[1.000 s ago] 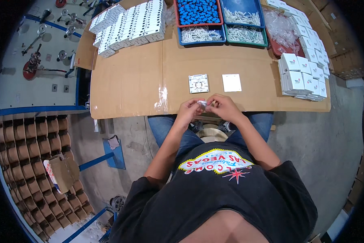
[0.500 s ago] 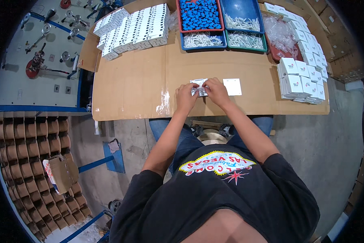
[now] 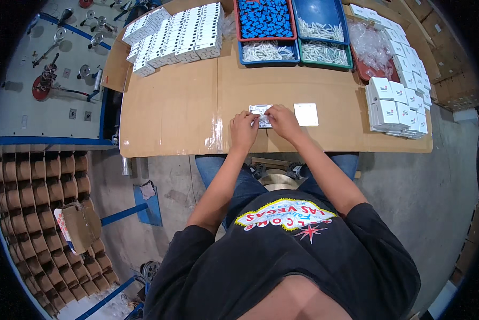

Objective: The person assembles small electrical components by hand at a workbench. They place a white plastic piece and a blue plastic piece into a small white box, then close the box and place it on a stack of finished units. The process is repeated with new components from trays on the table.

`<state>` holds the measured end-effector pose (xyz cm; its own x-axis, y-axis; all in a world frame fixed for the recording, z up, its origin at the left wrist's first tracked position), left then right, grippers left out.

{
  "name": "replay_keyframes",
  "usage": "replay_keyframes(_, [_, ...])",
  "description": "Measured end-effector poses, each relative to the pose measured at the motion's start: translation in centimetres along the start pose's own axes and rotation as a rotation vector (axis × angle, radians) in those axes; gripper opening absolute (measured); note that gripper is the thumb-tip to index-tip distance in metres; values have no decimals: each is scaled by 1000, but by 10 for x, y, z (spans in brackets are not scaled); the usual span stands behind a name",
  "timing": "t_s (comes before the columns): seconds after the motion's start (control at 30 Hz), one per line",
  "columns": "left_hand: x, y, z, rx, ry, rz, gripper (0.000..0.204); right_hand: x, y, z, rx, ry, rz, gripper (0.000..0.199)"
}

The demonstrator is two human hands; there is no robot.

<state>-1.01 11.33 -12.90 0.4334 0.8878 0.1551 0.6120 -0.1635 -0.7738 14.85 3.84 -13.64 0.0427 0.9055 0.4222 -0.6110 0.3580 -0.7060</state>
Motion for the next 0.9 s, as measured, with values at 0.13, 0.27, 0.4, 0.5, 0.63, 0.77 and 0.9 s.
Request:
replay_keyframes(0.13, [0,4,1,-67,-95,7,11,1,1,4,-17,16,-17,6])
replay_keyframes(0.27, [-1,4,-4,3,-57,-56,9,0,-3,13,-185,-70,-30,8])
replay_keyframes(0.4, [-4,2,-3,30,-14,-29,11,1,-3,18,-225,5,74,9])
replay_keyframes(0.5, [-8,-1,-5,21,29,-38,13,4,-2,17,-209,71,167,8])
replay_keyframes(0.63, [-17,-5,-6,23,28,-67,14,-1,-4,20,-196,28,172,9])
replay_keyframes(0.77, [-25,-5,-6,12,17,-120,15,-11,-5,25,-196,-33,63,14])
replay_keyframes(0.9, [-26,-2,-8,0,-63,-91,14,-16,-5,25,-155,19,92,14])
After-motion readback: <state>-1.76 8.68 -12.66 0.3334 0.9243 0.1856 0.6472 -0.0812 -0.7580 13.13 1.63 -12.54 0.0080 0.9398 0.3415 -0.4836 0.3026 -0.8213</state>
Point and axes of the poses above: each hand's wrist, its own x-axis towards the middle knuckle, its own y-axis out of the palm, z = x × y, the point moved 3 cm from there along x, towards the middle knuckle, and after that the axes turned 15 degrees about -y, right-handed, at the moved point
